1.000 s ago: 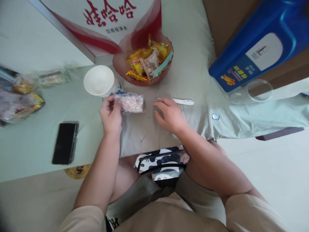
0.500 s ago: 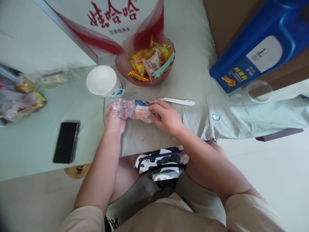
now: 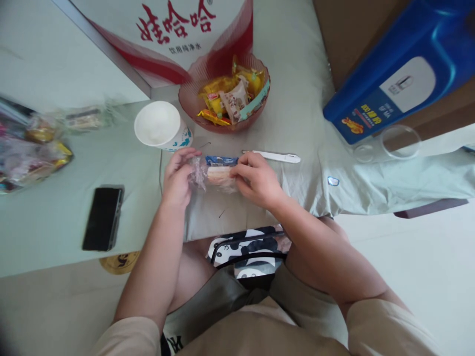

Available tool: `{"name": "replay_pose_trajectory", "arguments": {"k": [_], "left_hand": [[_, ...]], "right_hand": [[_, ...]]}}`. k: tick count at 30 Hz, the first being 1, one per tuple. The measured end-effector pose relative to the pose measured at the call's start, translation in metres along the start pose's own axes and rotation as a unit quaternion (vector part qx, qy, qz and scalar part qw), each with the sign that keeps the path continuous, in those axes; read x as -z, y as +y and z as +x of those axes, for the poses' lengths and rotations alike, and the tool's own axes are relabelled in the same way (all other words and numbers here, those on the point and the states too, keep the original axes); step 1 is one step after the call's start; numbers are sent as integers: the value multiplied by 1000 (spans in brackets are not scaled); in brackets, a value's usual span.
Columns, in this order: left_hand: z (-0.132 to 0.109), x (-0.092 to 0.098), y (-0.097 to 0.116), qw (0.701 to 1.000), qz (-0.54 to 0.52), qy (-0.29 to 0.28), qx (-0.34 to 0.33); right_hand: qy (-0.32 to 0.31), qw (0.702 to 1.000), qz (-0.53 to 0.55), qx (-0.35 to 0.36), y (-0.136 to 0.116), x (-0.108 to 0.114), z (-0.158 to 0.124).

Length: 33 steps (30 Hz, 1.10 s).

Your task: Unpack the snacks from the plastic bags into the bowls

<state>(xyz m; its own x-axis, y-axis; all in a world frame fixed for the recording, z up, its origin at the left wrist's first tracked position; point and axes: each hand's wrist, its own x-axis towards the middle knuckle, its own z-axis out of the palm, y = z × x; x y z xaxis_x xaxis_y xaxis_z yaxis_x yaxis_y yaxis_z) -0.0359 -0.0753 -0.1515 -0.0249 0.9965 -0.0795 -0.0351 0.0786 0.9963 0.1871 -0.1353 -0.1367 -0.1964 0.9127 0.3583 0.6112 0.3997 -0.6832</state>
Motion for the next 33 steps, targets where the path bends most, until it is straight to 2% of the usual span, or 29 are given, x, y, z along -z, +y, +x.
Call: {"name": "replay_pose_trajectory", "arguments": {"k": [4,11,15,18,21,24,26,29,33], "left_hand": [[-2,1,4,998,-33,-45,22],[-5,-2,7,998,4,-57,-9],[-6,-4,8,995,33,-80,-51],[-5,-5,7,998,8,-50,-30],[-1,-4,4,998,-55,29,13],[4,0,0,993,-75,90,15],[6,2,-3,993,-67,97,8],[4,1,-3,995,-44,86,-12],[0,-4,1,999,13,45,-24]], "right_hand": [[33,999,-1,-10,0,2,-1],[28,999,0,38,-1,0,-3],[58,998,13,14,-4,3,-2],[76,996,31,-23,-5,7,0],[115,991,49,-40,-2,10,1],[148,985,43,-83,1,11,1],[161,981,31,-106,1,12,1],[167,982,22,-81,-4,14,0],[101,995,3,-11,-10,11,-1]]}}
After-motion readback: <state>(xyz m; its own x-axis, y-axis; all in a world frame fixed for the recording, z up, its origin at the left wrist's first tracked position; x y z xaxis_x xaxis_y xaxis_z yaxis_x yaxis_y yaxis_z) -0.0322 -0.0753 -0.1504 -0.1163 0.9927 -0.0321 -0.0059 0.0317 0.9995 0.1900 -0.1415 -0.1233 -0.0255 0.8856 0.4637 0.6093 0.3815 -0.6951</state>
